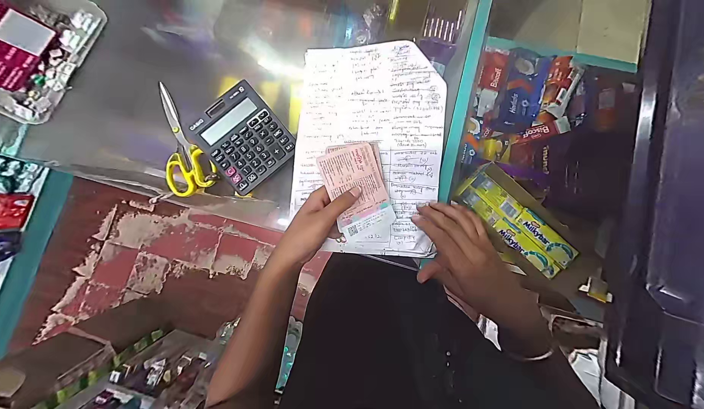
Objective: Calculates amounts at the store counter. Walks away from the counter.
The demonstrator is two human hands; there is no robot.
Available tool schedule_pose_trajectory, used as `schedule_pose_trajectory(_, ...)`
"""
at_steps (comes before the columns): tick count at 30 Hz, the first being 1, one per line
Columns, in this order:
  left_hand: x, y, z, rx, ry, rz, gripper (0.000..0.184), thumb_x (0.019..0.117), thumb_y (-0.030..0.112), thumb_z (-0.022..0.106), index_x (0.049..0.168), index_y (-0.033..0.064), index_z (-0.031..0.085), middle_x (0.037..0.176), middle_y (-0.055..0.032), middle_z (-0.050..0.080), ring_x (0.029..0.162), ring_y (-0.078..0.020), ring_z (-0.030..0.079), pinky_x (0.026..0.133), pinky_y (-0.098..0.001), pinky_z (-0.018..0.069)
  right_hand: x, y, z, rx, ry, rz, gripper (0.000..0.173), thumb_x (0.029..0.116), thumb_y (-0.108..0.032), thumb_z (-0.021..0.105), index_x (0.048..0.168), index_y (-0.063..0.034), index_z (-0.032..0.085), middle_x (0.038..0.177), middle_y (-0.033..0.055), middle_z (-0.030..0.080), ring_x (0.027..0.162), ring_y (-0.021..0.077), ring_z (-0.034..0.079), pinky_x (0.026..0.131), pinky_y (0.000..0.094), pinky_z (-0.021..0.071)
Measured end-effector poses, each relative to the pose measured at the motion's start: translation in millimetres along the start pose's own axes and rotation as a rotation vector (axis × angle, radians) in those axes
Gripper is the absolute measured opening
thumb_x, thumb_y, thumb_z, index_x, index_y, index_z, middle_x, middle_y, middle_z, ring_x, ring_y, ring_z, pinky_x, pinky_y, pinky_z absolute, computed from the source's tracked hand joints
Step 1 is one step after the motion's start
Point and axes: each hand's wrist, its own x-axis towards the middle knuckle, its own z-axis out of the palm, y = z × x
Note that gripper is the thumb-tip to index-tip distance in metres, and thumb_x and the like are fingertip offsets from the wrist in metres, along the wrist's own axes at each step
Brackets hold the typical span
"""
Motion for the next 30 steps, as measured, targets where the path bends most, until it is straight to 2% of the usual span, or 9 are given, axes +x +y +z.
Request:
schedule_pose_trajectory(3,1,-2,3,0.071,0.053,0.027,0.02,0.1075,0.022,0.048,0.109,0.0172,0.068,0.084,0.0014,0.076,0.065,-0.0027,0.069,0.055,-0.0172,0.0563,-27,9,1,-0.071,-0.109,-0.033,0.066,0.1032,-0.064,0.035,0.132,-0.0134,0.064,0.145,0.0104,0.06,0.139,0.0297,0.051,0.117,0.0514,0.0349)
schedule_pose_trajectory(9,2,-3,3,0.079,0.062,0.024,0.019,0.107,0.022,0.049,0.112,0.0179,0.067,0.087,0.0014,0.076,0.067,-0.0038,0.071,0.057,-0.0188,0.058,-52,15,5,-0.12,0.008,-0.132,0.048,0.1051,-0.048,0.051,0.128,-0.0082,0.067,0.136,0.0082,0.066,0.132,0.0237,0.057,0.114,0.0418,0.0378)
schedule_pose_trajectory(15,2,-5,2,0.049,0.008,0.029,0.021,0.1077,0.023,0.049,0.114,0.0123,0.066,0.089,-0.0004,0.076,0.073,-0.0071,0.072,0.063,-0.0233,0.0603,-40,16,3,-0.098,0.082,-0.155,0.048,0.1037,-0.052,0.052,0.114,-0.0097,0.073,0.123,0.0074,0.073,0.121,0.0224,0.064,0.11,0.0408,0.0424)
schedule_pose_trajectory(18,-11,-2,-1,-0.05,0.006,0.097,0.02,0.1086,0.019,0.046,0.116,0.0076,0.061,0.092,0.0002,0.076,0.077,-0.0079,0.073,0.066,-0.0251,0.0621,-10,3,-6,-0.004,0.232,-0.07,0.042,0.1028,-0.049,0.056,0.107,-0.0115,0.074,0.122,0.0101,0.072,0.12,0.0222,0.064,0.103,0.0372,0.0493)
schedule_pose_trajectory(21,-41,1,-22,-0.223,0.084,0.217,0.02,0.1088,0.014,0.043,0.118,0.0064,0.059,0.095,-0.0014,0.077,0.08,-0.0096,0.075,0.07,-0.0267,0.0634,47,-31,-17,0.048,0.35,0.003,0.027,0.1038,-0.033,0.059,0.107,-0.0097,0.074,0.125,0.0119,0.07,0.118,0.0197,0.062,0.101,0.0306,0.0485)
schedule_pose_trajectory(24,-72,1,-53,-0.327,0.293,0.295,0.021,0.1082,0.013,0.04,0.117,0.0053,0.057,0.091,-0.004,0.077,0.074,-0.0098,0.074,0.063,-0.0247,0.0623,132,-66,6,0.103,0.321,-0.056,0.028,0.1018,-0.026,0.062,0.112,-0.0031,0.075,0.124,0.016,0.071,0.115,0.0253,0.066,0.098,0.0378,0.052)
schedule_pose_trajectory(26,-83,-1,-74,-0.388,0.4,0.313,0.021,0.1084,0.013,0.039,0.116,0.0048,0.056,0.088,-0.0055,0.077,0.068,-0.0086,0.073,0.056,-0.0212,0.0589,191,-81,45,0.144,0.171,-0.075,0.042,0.0996,-0.033,0.063,0.126,-0.0014,0.068,0.135,0.0196,0.064,0.121,0.0336,0.062,0.098,0.047,0.0526)
schedule_pose_trajectory(27,-87,-2,-84,-0.412,0.43,0.313,0.021,0.1089,0.013,0.038,0.117,0.0041,0.056,0.089,-0.0068,0.077,0.068,-0.0096,0.073,0.056,-0.0216,0.0591,215,-86,66,0.121,0.04,-0.064,0.058,0.0962,-0.041,0.066,0.138,-0.0009,0.06,0.144,0.025,0.055,0.13,0.0413,0.055,0.103,0.0552,0.0486)
schedule_pose_trajectory(30,-99,-5,-102,-0.453,0.466,0.308,0.022,0.1089,0.013,0.039,0.118,0.0041,0.056,0.09,-0.0071,0.077,0.071,-0.0104,0.074,0.058,-0.0234,0.0607,260,-115,108,-0.096,-0.385,0.07,0.109,0.0813,-0.052,0.082,0.162,-0.0067,0.025,0.163,0.0373,0.014,0.148,0.0564,0.022,0.11,0.0723,0.0298)
